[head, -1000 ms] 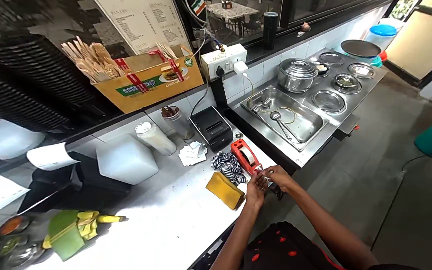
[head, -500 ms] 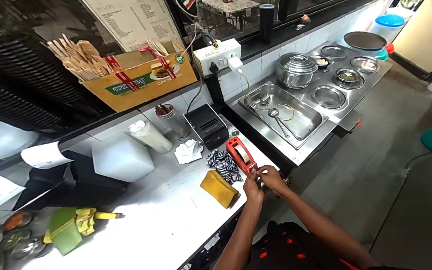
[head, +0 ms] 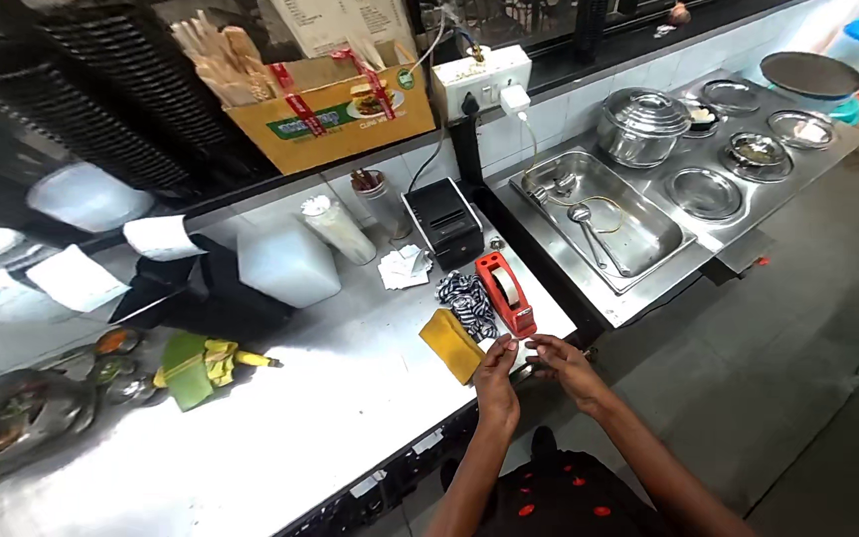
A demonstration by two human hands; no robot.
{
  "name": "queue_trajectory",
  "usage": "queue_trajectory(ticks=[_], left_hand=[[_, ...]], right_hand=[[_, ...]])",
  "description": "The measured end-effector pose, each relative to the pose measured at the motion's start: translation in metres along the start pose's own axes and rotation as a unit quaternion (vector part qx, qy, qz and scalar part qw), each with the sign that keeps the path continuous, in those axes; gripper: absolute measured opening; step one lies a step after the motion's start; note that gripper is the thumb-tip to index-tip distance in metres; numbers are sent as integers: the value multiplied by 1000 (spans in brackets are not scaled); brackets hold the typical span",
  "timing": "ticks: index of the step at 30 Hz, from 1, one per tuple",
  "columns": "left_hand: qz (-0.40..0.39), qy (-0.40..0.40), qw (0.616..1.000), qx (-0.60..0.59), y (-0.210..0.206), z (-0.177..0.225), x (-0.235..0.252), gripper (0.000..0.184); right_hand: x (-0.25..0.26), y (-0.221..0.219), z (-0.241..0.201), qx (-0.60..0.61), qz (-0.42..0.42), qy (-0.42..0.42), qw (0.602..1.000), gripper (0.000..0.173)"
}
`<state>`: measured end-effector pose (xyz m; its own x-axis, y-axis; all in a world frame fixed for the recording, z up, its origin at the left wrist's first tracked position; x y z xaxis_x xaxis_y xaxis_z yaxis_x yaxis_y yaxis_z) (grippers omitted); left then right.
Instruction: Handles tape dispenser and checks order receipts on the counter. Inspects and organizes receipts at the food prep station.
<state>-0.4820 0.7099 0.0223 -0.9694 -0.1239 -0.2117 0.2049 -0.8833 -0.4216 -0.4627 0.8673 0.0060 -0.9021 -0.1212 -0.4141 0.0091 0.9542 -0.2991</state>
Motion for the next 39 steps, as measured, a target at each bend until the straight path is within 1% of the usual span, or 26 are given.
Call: queue_trajectory(ticks=[1, 3, 5, 8, 10, 13, 16, 22, 26, 28, 29, 30, 31, 32, 33, 35, 36, 37, 39], left_hand=[[-1, -25, 1000, 11, 8, 13, -2, 16], [10, -52, 998, 22, 26, 41, -4, 15], [23, -57, 998, 31, 44, 66, -7, 15], [36, -77, 995, 47, 71, 93, -11, 15], [37, -99, 992, 62, 87, 107, -13, 11], [31, -120, 989, 77, 108, 127, -13, 8], [33, -123, 988, 83, 126, 140, -12, 9], [33, -111, 990, 86, 156, 148, -7, 8], [18, -105, 989, 98, 166, 156, -7, 9], [0, -92, 987, 129, 177, 159, -2, 15], [-2, -98, 982, 164, 187, 158, 5, 23], [4, -120, 968, 221, 202, 155, 14, 35], [16, -144, 944, 297, 222, 150, 26, 46], [34, -158, 912, 376, 243, 141, 39, 54], [48, -159, 879, 447, 264, 131, 53, 58], [47, -103, 824, 555, 289, 113, 73, 59], [43, -62, 795, 602, 290, 107, 80, 62], [38, -28, 767, 640, 286, 101, 86, 67], [30, 7, 723, 690, 270, 87, 90, 81]], right_hand=[[-1, -6, 1, 0, 2, 3, 1000, 41], [-2, -23, -5, -31, 12, 29, 999, 44], [-4, -48, -16, -68, 7, 75, 995, 38], [-3, -91, -34, -128, -34, 164, 978, 27], [-2, -120, -41, -152, -45, 187, 970, 19], [1, -156, -45, -166, -44, 187, 967, 12], [4, -181, -43, -159, -53, 182, 969, 11], [4, -212, -38, -159, -46, 147, 975, 14], [7, -228, -32, -163, -33, 151, 975, 7], [8, -231, -29, -168, -14, 151, 974, 6], [7, -232, -28, -175, 1, 150, 973, 6], [7, -230, -28, -182, 17, 146, 972, 5], [6, -226, -27, -188, 32, 143, 971, 5], [5, -221, -25, -191, 45, 139, 971, 4], [5, -215, -22, -188, 55, 134, 971, 5], [5, -200, -14, -177, 73, 124, 974, 5], [5, -193, -11, -170, 81, 118, 975, 5], [3, -187, -7, -166, 87, 110, 976, 6], [-7, -175, 5, -167, 99, 94, 976, 10]])
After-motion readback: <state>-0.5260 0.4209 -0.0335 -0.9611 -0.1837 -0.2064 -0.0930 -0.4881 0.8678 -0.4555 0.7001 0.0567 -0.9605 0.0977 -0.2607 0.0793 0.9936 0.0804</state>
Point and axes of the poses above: each hand's wrist, its own x-axis towards the middle knuckle, its own y-axis out of the back of the hand, z = x × y, the point moved 1 cm from there along x, towards the middle knuckle, and after that the axes turned 7 degrees about -y, right-handed, at the moved point
